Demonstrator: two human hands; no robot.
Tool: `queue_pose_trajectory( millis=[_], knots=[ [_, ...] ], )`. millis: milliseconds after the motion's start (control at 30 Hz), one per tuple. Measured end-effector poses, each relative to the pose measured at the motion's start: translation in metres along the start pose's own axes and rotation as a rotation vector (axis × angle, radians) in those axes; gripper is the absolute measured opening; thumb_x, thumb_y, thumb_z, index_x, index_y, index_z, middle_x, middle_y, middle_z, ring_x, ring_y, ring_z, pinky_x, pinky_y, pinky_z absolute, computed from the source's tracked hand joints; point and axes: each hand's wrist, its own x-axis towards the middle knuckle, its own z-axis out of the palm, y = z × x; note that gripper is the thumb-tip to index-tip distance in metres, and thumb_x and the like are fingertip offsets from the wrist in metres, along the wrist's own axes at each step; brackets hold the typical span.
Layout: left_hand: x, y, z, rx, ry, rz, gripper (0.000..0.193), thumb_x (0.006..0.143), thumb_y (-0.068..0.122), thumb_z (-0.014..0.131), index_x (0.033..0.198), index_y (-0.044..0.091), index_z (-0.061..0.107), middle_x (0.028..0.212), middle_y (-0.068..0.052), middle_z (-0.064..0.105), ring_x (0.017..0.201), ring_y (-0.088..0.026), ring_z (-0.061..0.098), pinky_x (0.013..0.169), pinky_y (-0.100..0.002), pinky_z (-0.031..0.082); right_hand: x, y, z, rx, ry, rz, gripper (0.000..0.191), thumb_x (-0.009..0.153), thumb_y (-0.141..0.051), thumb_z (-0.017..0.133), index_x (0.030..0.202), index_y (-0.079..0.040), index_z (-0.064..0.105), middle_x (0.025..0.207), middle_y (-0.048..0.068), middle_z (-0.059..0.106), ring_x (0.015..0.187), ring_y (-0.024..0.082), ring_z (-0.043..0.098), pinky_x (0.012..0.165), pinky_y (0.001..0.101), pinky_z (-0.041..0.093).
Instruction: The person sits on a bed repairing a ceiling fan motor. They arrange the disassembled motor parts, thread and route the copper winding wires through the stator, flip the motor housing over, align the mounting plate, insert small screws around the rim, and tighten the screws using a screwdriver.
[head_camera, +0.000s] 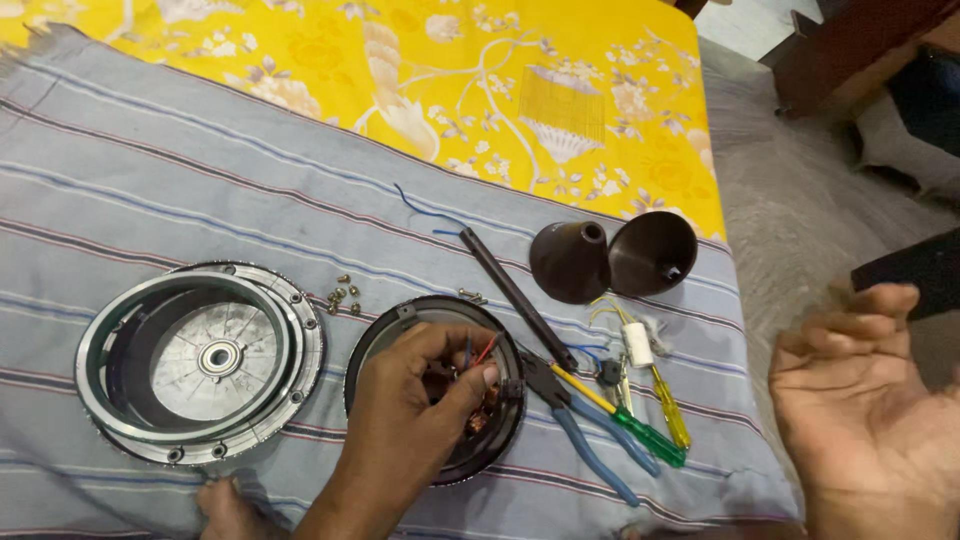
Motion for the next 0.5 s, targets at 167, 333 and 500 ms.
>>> queue_pose_trajectory(
  millis=[167, 333, 500],
  knots=[
    [-0.001, -0.001, -0.001, 0.213, 0.085, 0.144, 0.016, 0.082, 0.010, 0.078, 0.096, 0.003, 0.080, 0.076, -0.003, 0.068, 0.063, -0.009, 0.062, 0.057, -0.025, 0.050, -0.018, 0.030, -0.003, -0.680, 0.001, 0.047, 0.029, 0.107, -0.031, 0.065, 0.097, -0.005, 0.069, 0.083, 0.006, 0.067, 0.069, 0.017, 0.061, 0.067, 0.0339, 0.052],
    [-0.003, 0.000, -0.001, 0.204, 0.066, 0.115, 0.015, 0.085, 0.014, 0.077, 0.094, 0.002, 0.079, 0.078, -0.004, 0.069, 0.065, -0.010, 0.062, 0.058, -0.026, 0.049, -0.049, 0.115, 0.007, -1.086, -0.421, 0.110, 0.035, 0.088, -0.012, 0.068, 0.122, -0.001, 0.071, 0.101, 0.004, 0.077, 0.082, 0.008, 0.070, 0.069, 0.0235, 0.057],
    [-0.002, -0.003, -0.001, 0.077, 0.031, -0.010, 0.015, 0.086, 0.015, 0.075, 0.094, 0.003, 0.080, 0.073, -0.003, 0.076, 0.066, -0.005, 0.065, 0.060, -0.022, 0.054, -0.052, 0.134, 0.011, -0.995, -0.498, 0.333, 0.031, 0.089, -0.007, 0.073, 0.118, 0.003, 0.074, 0.095, 0.006, 0.079, 0.081, 0.007, 0.070, 0.069, 0.0220, 0.057]
  ],
)
